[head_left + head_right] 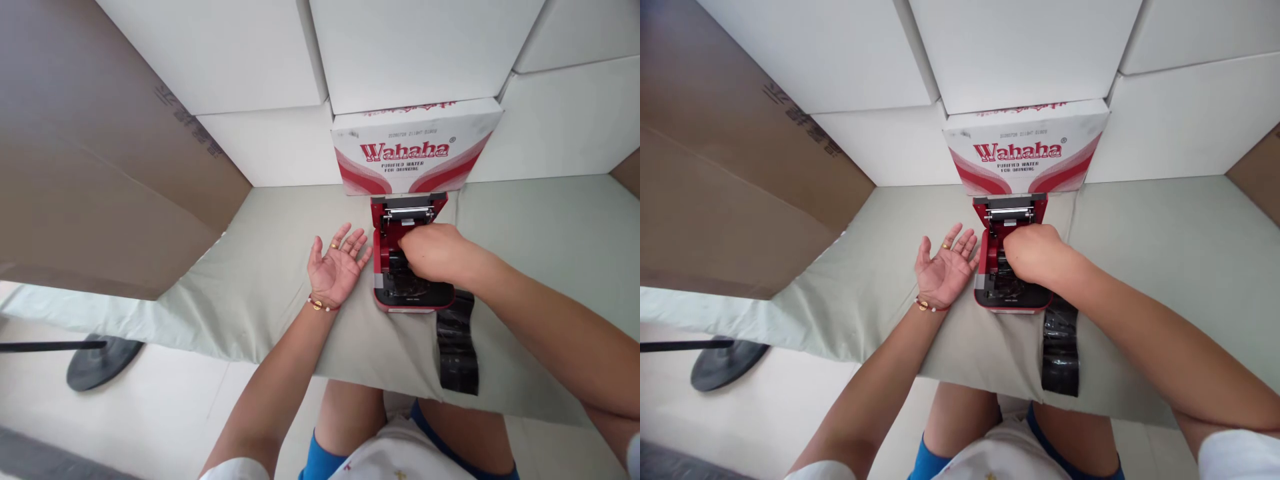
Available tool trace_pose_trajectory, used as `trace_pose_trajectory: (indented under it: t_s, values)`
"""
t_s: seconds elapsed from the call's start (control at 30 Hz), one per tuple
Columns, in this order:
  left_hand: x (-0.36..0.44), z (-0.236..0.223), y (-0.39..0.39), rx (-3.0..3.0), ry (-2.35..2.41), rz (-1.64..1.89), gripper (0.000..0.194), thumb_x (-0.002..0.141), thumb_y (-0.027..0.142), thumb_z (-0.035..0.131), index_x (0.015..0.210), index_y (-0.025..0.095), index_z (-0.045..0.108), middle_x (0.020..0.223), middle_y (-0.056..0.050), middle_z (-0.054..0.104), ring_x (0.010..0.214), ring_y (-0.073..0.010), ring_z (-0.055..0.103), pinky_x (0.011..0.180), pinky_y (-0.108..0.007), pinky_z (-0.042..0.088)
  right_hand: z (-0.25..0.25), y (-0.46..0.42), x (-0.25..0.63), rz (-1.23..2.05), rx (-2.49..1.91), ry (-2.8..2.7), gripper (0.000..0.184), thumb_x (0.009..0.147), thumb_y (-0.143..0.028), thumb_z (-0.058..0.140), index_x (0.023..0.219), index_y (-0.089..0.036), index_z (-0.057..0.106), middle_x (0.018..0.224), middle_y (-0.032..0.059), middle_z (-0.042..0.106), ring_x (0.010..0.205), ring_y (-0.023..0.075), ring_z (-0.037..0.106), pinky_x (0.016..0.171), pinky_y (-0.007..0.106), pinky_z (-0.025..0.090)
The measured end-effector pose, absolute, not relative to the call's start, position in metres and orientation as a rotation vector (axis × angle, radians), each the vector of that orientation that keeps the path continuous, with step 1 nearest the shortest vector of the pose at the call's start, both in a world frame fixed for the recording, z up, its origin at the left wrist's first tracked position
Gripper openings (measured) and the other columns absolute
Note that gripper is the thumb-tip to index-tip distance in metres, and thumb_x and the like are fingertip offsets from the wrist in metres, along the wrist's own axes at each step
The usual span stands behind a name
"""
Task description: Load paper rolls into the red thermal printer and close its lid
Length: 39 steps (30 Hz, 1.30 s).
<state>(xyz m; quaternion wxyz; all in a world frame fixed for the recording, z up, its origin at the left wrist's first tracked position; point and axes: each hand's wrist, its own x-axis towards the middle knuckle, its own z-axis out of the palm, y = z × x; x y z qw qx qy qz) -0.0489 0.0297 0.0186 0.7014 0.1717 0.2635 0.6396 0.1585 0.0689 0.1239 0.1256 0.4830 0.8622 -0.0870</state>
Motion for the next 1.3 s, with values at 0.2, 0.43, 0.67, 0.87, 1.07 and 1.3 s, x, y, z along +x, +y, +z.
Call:
trace_pose_trajectory:
  t_s: [0.2,0.43,0.67,0.87,1.07,1.3]
  values:
    - [-0.055,0.014,0.030,0.386,0.611,1.453,0.061,0.065,0.001,0.082,0.065,0.021,0.025,0.054,0.011,0.030,0.045,-0.0048,0.032,0.046,-0.021,0.027,0.133,0.060,0.159,-0.225,1.471,2.368,0.031,0.094,-0.020,0.063,0.122,-0.019,0.076,0.119,0.0197,0.082,0.111,0.0362,0.079,0.078,0.037,0.056]
    - [-0.056,0.016,0.028,0.362,0.670,1.391,0.076,0.073,0.007,0.084,0.073,0.023,0.009,0.058,0.012,0.005,0.043,-0.0051,0.012,0.044,-0.023,0.013,0.129,0.053,0.160,-0.228,1.531,2.358,0.039,0.097,-0.015,0.056,0.131,-0.020,0.073,0.123,0.0189,0.081,0.114,0.0357,0.078,0.080,0.038,0.054]
    - [-0.057,0.014,0.031,0.360,0.680,1.376,0.076,0.073,0.007,0.084,0.072,0.023,0.010,0.058,0.012,0.005,0.043,-0.0052,0.012,0.043,-0.023,0.013,0.129,0.053,0.156,-0.229,1.568,2.366,0.041,0.097,-0.009,0.049,0.129,-0.018,0.073,0.139,0.0198,0.075,0.118,0.0362,0.076,0.080,0.039,0.054]
    - [-0.057,0.017,0.029,0.355,0.689,1.336,0.075,0.073,0.005,0.083,0.072,0.023,0.010,0.057,0.012,0.006,0.043,-0.0051,0.013,0.043,-0.023,0.012,0.124,0.056,0.158,-0.241,1.602,2.380,0.038,0.097,-0.013,0.055,0.130,-0.018,0.072,0.139,0.0196,0.074,0.116,0.0363,0.076,0.079,0.039,0.055]
    - [-0.056,0.019,0.029,0.364,0.689,1.340,0.078,0.069,0.006,0.086,0.071,0.023,0.010,0.057,0.012,0.007,0.043,-0.0047,0.014,0.043,-0.023,0.012,0.123,0.056,0.155,-0.242,1.701,2.388,0.044,0.095,-0.009,0.054,0.136,-0.017,0.070,0.132,0.0217,0.076,0.113,0.0373,0.077,0.078,0.039,0.054]
    - [-0.055,0.019,0.028,0.374,0.693,1.324,0.078,0.068,0.005,0.084,0.073,0.023,0.008,0.059,0.012,0.004,0.042,-0.0045,0.013,0.044,-0.023,0.010,0.115,0.046,0.167,-0.323,1.774,2.561,0.040,0.109,-0.025,0.047,0.143,-0.019,0.066,0.132,0.0170,0.075,0.114,0.0346,0.075,0.087,0.042,0.057]
